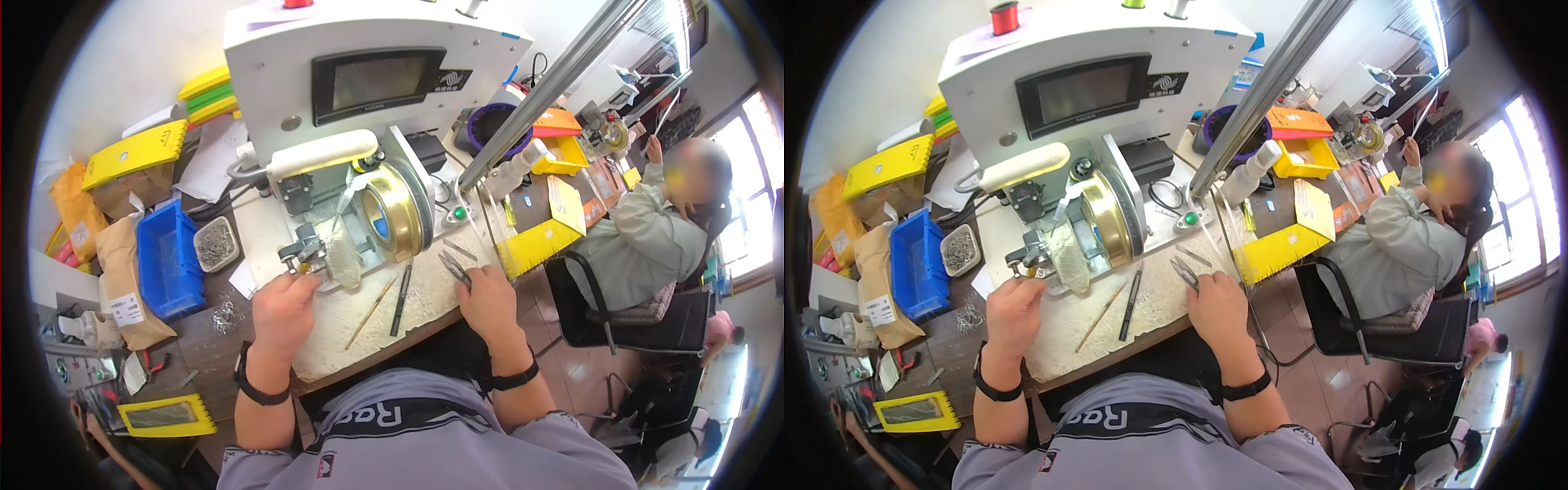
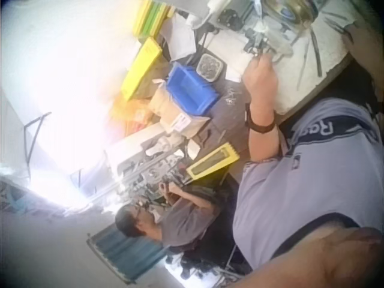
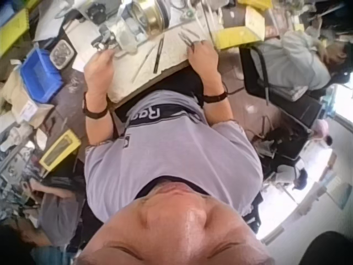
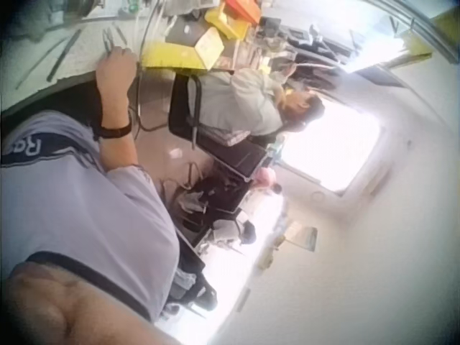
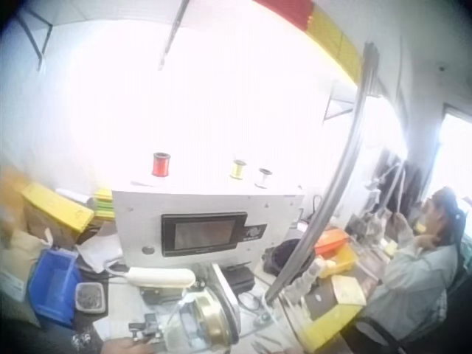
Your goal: Manually assemble and process small metal components using a grinding/polishing machine and hand tools at a workshop station.
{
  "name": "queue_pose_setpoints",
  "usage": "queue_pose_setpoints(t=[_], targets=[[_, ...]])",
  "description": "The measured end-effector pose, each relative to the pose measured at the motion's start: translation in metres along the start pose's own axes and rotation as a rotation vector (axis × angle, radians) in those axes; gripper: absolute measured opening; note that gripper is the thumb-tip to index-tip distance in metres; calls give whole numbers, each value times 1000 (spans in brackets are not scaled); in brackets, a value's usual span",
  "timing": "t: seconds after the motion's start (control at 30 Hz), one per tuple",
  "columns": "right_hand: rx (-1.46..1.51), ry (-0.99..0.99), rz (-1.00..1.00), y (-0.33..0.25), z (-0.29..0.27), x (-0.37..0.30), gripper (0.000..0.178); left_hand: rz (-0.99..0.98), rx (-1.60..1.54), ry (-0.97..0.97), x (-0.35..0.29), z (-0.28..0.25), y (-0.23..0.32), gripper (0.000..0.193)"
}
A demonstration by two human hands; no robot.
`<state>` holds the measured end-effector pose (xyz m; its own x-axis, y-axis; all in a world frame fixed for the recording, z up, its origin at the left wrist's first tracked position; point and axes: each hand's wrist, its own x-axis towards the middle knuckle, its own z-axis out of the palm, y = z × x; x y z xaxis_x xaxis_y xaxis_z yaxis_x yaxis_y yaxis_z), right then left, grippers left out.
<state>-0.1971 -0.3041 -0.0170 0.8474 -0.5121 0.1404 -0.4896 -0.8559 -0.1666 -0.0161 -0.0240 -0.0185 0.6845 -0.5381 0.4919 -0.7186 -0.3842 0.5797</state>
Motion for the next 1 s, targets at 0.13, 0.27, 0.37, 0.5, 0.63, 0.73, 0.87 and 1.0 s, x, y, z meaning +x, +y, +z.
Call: queue_pose_setpoints(t=[0.13,0.27,0.37,0.5,0.63,0.73,0.87,1.0], targets=[[40,-8,6,7,7,-3,18,23,25,30,-1,1,0,14],[137,-65,62,15,6,-3,26,23,44,23,-4,0,1,16],[203,-83,76,14,4,-1,26,40,38,41,-5,2,-1,19],[224,-101,36,14,7,3,22,65,86,12,-4,-2,-2,20],[297,6,-10,12,9,1,17,68,57,9,0,-5,-1,21],[381,137,-93,15,19,1,16,61,60,0,-1,-3,-4,21],[556,307,-29,18,43,-7,14,65,72,-8,0,-3,-2,22],[719,418,24,27,64,-10,14,80,73,-19,-2,-2,-4,23]])
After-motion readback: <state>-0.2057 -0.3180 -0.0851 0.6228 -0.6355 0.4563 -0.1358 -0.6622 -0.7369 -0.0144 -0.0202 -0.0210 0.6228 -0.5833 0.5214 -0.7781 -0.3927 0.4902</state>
